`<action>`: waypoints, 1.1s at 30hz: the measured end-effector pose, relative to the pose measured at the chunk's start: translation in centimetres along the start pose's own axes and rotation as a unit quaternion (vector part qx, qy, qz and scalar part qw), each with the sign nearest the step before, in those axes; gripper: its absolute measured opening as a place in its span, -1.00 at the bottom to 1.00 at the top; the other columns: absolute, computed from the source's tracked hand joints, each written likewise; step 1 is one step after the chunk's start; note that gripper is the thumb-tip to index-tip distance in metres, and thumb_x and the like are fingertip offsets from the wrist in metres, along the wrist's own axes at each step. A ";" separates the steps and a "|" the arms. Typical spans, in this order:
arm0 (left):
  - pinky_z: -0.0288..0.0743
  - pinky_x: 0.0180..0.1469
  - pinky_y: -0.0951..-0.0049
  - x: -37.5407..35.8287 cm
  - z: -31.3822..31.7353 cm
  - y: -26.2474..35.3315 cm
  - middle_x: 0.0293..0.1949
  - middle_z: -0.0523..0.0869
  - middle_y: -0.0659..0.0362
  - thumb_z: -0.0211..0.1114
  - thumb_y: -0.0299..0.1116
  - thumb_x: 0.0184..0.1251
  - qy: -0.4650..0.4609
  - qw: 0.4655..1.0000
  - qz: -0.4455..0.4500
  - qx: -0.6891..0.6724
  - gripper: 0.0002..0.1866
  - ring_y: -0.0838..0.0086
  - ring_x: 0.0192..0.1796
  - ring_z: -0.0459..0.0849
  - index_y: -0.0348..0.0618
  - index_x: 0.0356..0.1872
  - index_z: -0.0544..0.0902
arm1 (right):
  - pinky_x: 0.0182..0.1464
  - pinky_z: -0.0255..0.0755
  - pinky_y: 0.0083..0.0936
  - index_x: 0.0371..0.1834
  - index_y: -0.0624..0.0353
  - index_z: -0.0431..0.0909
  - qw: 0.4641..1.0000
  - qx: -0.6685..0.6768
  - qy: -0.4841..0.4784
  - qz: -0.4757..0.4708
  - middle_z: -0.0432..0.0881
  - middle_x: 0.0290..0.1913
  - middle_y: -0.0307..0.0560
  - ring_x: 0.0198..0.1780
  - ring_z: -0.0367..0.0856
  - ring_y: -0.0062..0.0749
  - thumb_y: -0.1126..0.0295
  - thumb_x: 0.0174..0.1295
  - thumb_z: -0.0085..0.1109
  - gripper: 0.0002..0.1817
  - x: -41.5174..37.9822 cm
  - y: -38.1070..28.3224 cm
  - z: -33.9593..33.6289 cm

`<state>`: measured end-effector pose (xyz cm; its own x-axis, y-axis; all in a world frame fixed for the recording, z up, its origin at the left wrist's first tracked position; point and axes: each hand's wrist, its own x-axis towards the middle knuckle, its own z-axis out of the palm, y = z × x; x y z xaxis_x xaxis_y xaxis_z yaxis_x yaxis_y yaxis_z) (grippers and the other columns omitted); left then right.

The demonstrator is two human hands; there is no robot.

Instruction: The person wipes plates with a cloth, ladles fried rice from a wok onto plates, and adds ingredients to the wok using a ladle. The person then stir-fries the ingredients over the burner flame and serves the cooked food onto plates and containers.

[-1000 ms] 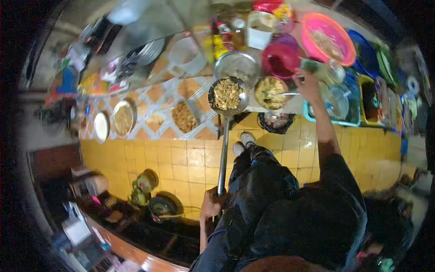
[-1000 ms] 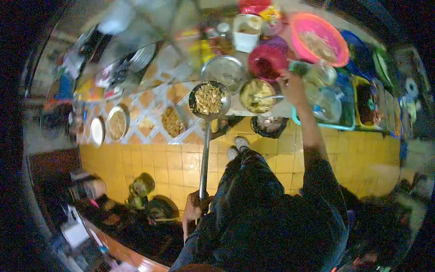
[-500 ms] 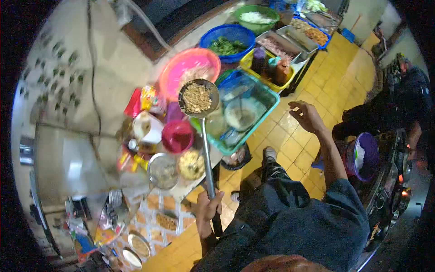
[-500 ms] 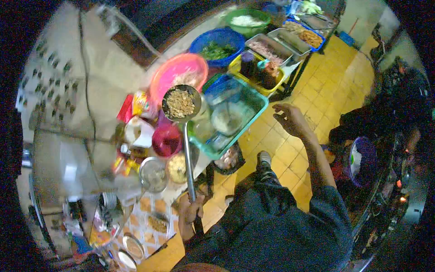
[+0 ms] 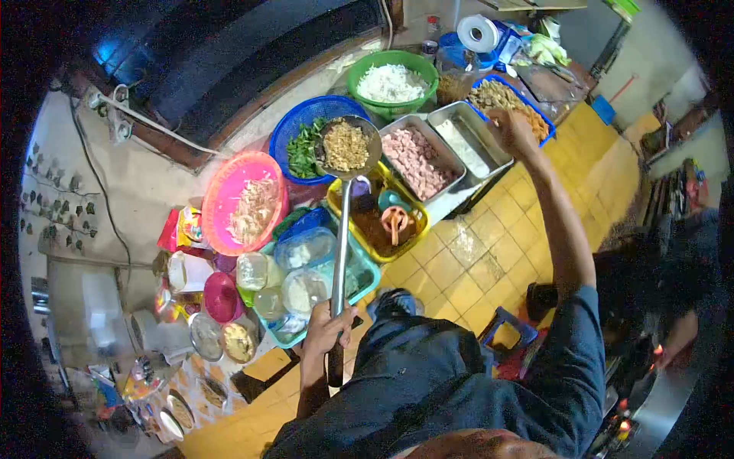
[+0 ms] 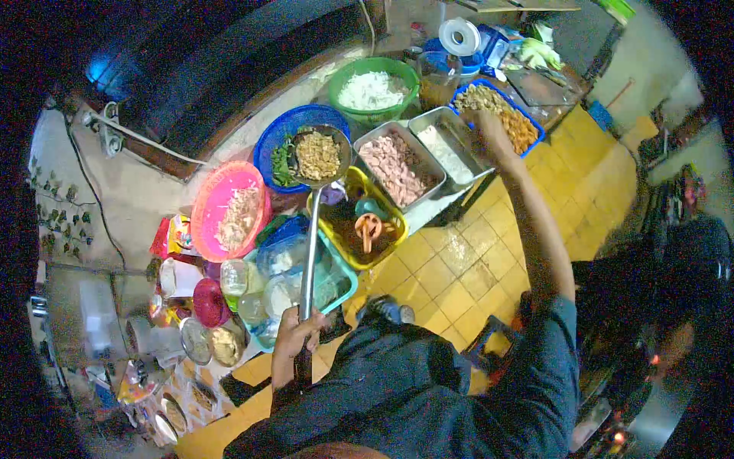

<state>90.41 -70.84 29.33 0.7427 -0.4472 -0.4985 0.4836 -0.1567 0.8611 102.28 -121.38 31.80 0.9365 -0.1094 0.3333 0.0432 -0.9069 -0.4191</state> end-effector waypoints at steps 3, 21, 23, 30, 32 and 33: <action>0.25 -0.76 0.56 2.6 2.8 1.0 -0.78 0.41 0.25 0.24 -0.42 0.22 0.018 1.000 0.010 0.011 -0.84 0.60 -0.81 0.35 -0.21 -0.44 0.43 | -0.20 0.49 -0.25 -0.10 0.13 0.56 0.992 -0.125 0.005 0.003 0.62 -0.23 0.09 -0.23 0.61 -0.05 0.36 0.05 0.10 -0.69 8.7 4.9 1.4; 0.20 -0.78 0.52 20.6 19.3 12.8 -0.73 0.38 0.27 0.28 -0.42 0.14 0.275 0.952 -0.039 -0.125 -0.82 0.55 -0.82 0.34 -0.19 -0.42 0.42 | -0.15 0.49 -0.24 -0.26 0.06 0.59 0.866 -0.320 -0.294 -0.250 0.63 -0.25 -0.04 -0.12 0.59 -0.15 0.25 0.07 0.02 -0.76 29.9 18.4 10.1; 0.19 -0.80 0.52 20.8 20.1 11.7 -0.73 0.39 0.27 0.30 -0.39 0.12 0.248 0.910 -0.098 -0.318 -0.80 0.54 -0.84 0.33 -0.17 -0.43 0.42 | -0.08 0.49 -0.21 -0.24 0.04 0.60 0.862 -0.273 -0.327 -0.277 0.63 -0.21 -0.02 -0.06 0.57 -0.12 0.21 0.07 0.02 -0.73 30.3 17.4 8.5; 0.26 -0.63 0.48 21.6 26.4 18.4 -0.69 0.48 0.22 0.30 -0.26 0.15 0.313 0.929 -0.183 -0.076 -0.75 0.57 -0.69 0.42 -0.24 -0.50 0.51 | -0.21 0.43 -0.21 -0.07 0.13 0.54 0.923 0.004 -0.271 -0.274 0.61 -0.35 0.10 -0.27 0.58 0.01 0.20 0.18 0.08 -0.67 30.9 16.4 6.0; 0.30 -0.59 0.47 21.2 27.4 17.3 -0.68 0.51 0.22 0.30 -0.17 0.14 0.321 0.937 -0.132 -0.024 -0.69 0.58 -0.64 0.44 -0.24 -0.47 0.53 | -0.22 0.43 -0.26 -0.15 0.20 0.57 0.947 -0.002 -0.269 -0.178 0.62 -0.27 0.14 -0.25 0.58 0.03 0.20 0.25 0.06 -0.70 30.7 13.5 4.2; 0.30 -0.59 0.47 21.2 28.1 16.2 -0.68 0.51 0.22 0.30 -0.17 0.14 0.360 0.923 -0.133 -0.034 -0.69 0.58 -0.64 0.44 -0.24 -0.47 0.53 | -0.24 0.43 -0.31 -0.17 0.24 0.58 0.948 0.116 -0.243 -0.171 0.62 -0.33 0.15 -0.35 0.58 -0.09 0.27 0.27 0.07 -0.74 30.5 15.3 5.4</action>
<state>100.93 -107.63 35.54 0.6966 0.3045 -0.6496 0.7030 -0.1092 0.7027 133.42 -136.36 30.97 0.9011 0.4264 0.0795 0.3963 -0.7351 -0.5500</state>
